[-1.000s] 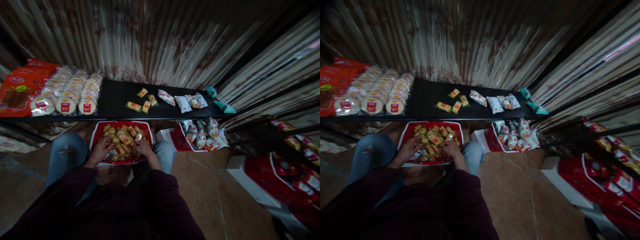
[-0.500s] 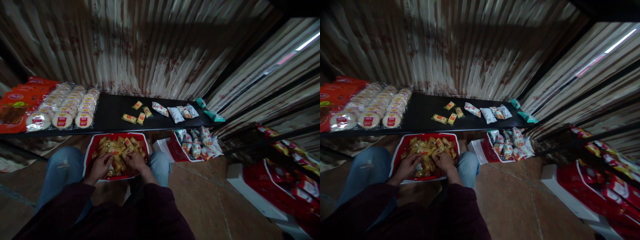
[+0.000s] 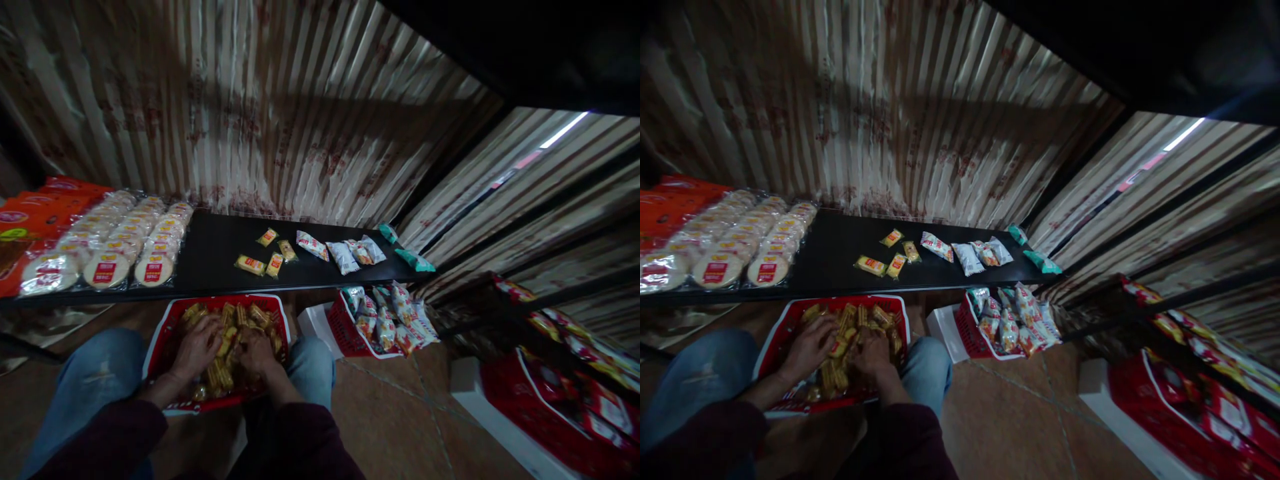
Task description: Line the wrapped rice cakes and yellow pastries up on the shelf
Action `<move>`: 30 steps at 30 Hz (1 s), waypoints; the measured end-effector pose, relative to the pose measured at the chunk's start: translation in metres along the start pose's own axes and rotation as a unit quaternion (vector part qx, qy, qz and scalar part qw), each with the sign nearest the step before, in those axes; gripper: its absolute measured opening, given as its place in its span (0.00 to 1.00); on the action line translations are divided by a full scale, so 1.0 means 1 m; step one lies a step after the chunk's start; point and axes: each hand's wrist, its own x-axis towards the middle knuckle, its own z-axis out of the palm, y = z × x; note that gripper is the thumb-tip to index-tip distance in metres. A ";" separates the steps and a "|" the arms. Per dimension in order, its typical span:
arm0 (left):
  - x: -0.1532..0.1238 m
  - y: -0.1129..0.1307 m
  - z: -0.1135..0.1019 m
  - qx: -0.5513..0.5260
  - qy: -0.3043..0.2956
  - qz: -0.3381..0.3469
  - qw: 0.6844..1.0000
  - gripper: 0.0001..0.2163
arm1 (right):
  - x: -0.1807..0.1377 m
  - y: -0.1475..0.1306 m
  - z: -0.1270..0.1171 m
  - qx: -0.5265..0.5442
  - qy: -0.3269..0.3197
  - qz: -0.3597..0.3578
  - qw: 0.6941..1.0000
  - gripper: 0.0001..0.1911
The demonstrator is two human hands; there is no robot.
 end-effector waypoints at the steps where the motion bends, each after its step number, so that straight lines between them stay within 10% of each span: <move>1: 0.003 -0.001 0.001 -0.003 -0.011 0.005 1.000 0.12 | -0.001 -0.002 0.001 0.011 -0.009 -0.003 1.000 0.25; 6: 0.018 -0.001 -0.002 -0.018 -0.064 0.034 0.997 0.13 | -0.007 -0.006 -0.010 0.028 -0.015 -0.027 0.999 0.27; 18: 0.037 -0.004 -0.005 -0.094 -0.117 0.018 0.989 0.12 | 0.033 -0.021 -0.089 0.025 0.311 -0.097 0.945 0.18; 23: 0.039 -0.006 -0.007 -0.124 -0.127 -0.015 0.984 0.11 | 0.088 -0.036 -0.113 -0.055 0.265 -0.044 0.962 0.26; 30: 0.043 -0.014 -0.011 -0.105 -0.121 -0.038 0.986 0.11 | 0.086 -0.062 -0.081 -0.069 0.221 -0.105 0.967 0.22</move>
